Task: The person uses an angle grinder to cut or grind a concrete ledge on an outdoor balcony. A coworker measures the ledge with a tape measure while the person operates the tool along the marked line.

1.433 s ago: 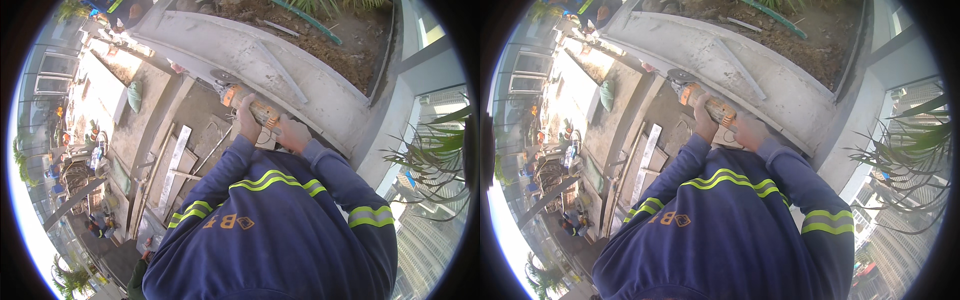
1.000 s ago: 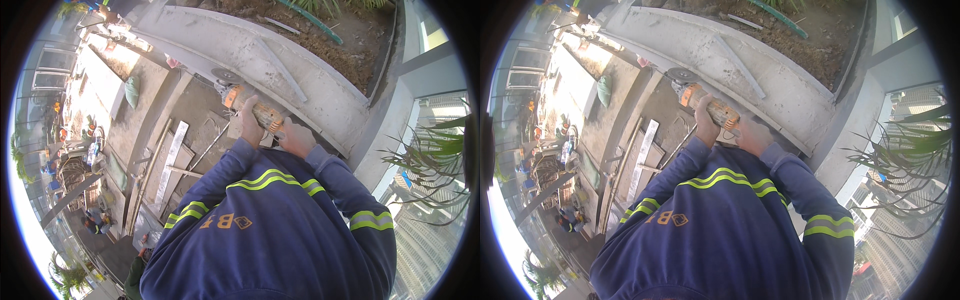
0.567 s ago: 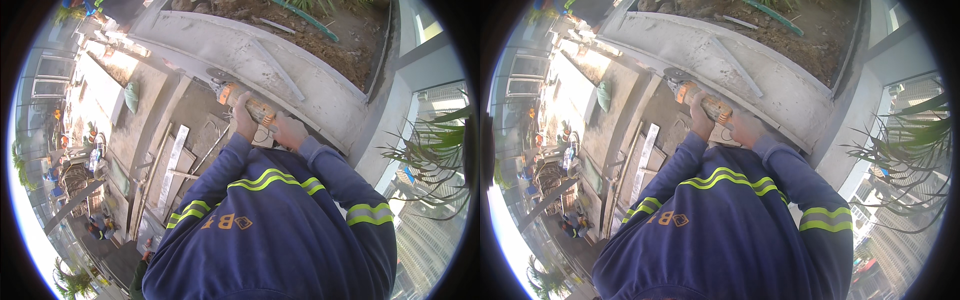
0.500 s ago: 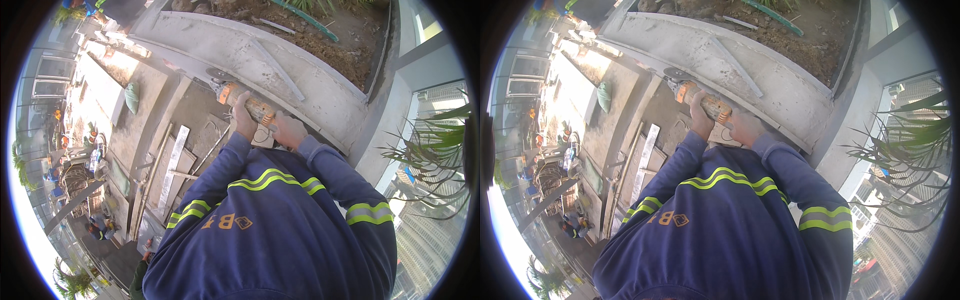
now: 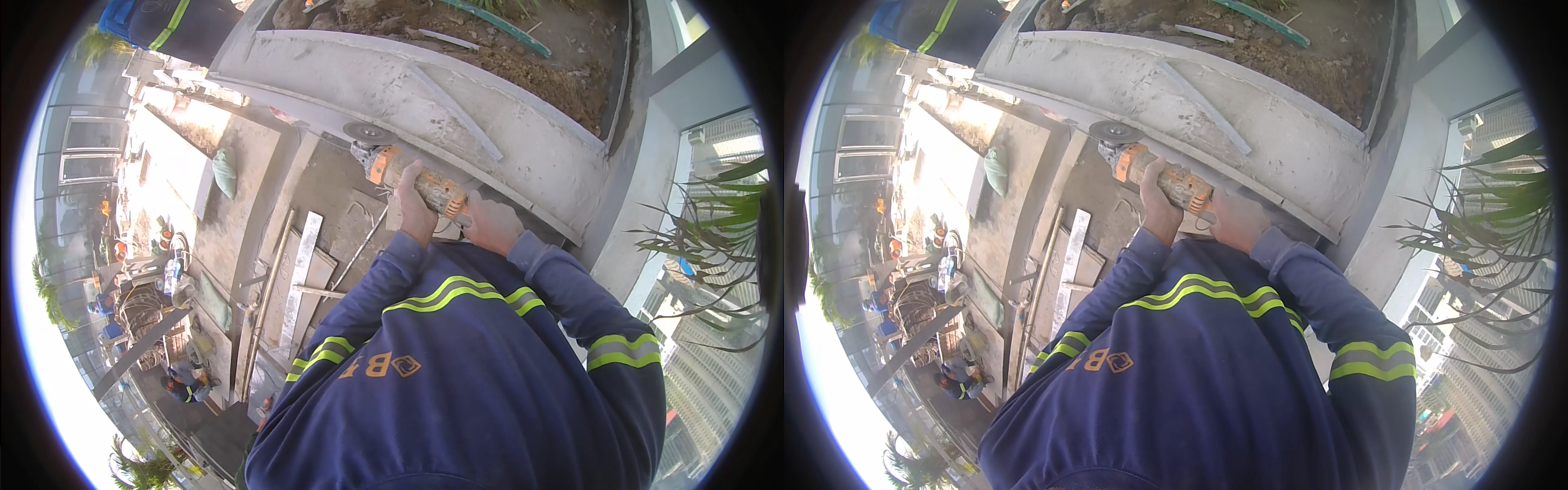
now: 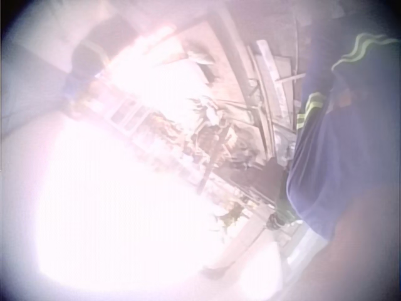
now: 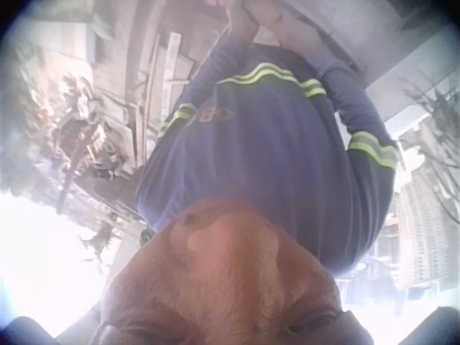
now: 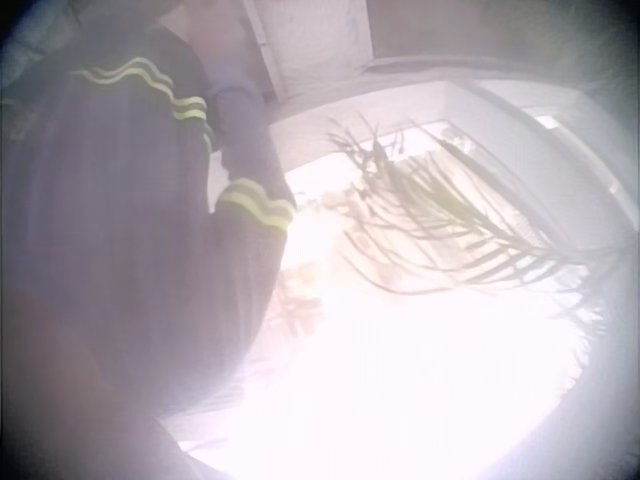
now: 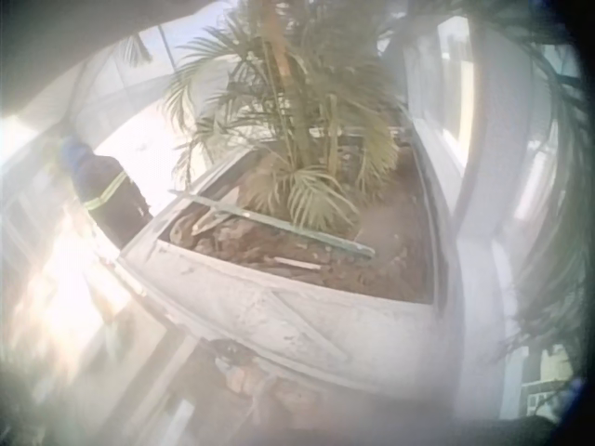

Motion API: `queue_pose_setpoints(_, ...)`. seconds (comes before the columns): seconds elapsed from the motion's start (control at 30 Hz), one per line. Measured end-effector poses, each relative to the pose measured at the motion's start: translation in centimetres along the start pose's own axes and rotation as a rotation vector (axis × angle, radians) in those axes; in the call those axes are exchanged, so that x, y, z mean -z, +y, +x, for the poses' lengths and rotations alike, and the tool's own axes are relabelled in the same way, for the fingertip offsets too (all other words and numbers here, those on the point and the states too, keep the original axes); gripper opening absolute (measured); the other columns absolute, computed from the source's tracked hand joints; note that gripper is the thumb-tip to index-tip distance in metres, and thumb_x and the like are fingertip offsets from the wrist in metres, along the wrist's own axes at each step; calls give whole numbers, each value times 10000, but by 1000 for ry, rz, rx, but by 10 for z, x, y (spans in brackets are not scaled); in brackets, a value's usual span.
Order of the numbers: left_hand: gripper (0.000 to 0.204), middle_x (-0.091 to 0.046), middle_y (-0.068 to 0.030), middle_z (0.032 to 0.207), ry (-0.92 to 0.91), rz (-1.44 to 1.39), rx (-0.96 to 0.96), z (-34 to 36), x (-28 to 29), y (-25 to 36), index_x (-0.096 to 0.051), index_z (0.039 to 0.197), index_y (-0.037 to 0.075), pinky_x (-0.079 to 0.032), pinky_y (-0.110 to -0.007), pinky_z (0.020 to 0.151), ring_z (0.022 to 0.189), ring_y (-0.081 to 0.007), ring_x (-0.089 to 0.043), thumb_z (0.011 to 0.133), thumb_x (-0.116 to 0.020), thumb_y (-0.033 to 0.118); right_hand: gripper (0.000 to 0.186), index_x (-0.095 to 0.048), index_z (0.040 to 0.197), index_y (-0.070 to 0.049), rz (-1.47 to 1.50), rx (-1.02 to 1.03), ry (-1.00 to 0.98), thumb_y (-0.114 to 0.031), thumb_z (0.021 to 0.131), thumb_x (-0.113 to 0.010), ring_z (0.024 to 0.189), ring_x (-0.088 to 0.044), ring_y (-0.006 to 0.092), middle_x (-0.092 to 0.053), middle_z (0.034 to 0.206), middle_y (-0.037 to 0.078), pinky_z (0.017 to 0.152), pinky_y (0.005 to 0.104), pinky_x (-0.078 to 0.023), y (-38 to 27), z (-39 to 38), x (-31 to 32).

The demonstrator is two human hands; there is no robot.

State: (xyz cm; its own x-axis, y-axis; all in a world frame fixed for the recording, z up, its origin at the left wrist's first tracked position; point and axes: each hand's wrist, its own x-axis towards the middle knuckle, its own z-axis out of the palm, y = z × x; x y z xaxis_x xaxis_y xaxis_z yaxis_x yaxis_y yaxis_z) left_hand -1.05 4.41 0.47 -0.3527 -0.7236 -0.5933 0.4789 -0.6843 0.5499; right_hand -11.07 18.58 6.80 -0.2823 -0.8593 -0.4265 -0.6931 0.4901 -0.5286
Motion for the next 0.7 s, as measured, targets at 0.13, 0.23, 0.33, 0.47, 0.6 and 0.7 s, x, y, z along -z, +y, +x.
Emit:
queue_pose_setpoints(0.13, 258, -642, -73, 974, -69, -4, -11, 4, -5, 5, -613, 1074, 50, -570, -422, 801, 880, -245, -667, 855, -696, 159, 379, -498, 1081, 25, 14, 69, 80, -211, 824, -648, 896, -692, 421, -694, 927, 253, 762, 525, -544, 13, 15, -17)
queue_pose_setpoints(0.23, 219, -612, -91, 935, -52, 12, -44, 12, -6, 6, -569, 1032, 65, -557, -457, 809, 876, -279, -653, 878, -660, 193, 408, -478, 1083, 6, -15, 71, 78, -260, 834, -661, 863, -688, 442, -694, 893, 254, 765, 545, -538, 17, 27, -22)
queue_pose_setpoints(0.33, 213, -613, -85, 950, -69, -12, -55, 20, -3, 5, -571, 1036, 68, -554, -460, 812, 879, -277, -650, 883, -654, 191, 414, -479, 1086, 5, -34, 65, 80, -259, 830, -670, 877, -689, 444, -698, 909, 256, 773, 540, -540, 13, 29, -20)
queue_pose_setpoints(0.47, 254, -646, -80, 997, -59, -12, 17, 6, -4, 7, -612, 1088, 49, -570, -432, 819, 909, -250, -666, 873, -681, 165, 415, -494, 1108, 35, -11, 33, 40, -206, 816, -665, 928, -681, 446, -684, 987, 277, 800, 529, -543, 8, 18, -13)
queue_pose_setpoints(0.6, 259, -649, -90, 1015, -43, -14, 23, -5, -4, 2, -620, 1097, 43, -572, -434, 815, 916, -256, -667, 878, -676, 169, 403, -502, 1109, 42, 31, 1, -19, -182, 816, -665, 945, -676, 452, -681, 1004, 282, 821, 532, -531, 2, 2, 2)
queue_pose_setpoints(0.7, 260, -645, -91, 1014, -45, -13, 12, -4, -2, 0, -620, 1095, 43, -573, -437, 810, 916, -258, -665, 877, -675, 172, 428, -476, 1086, 6, -5, 54, 51, -257, 814, -675, 884, -690, 440, -700, 912, 253, 768, 534, -546, 12, 3, -10)
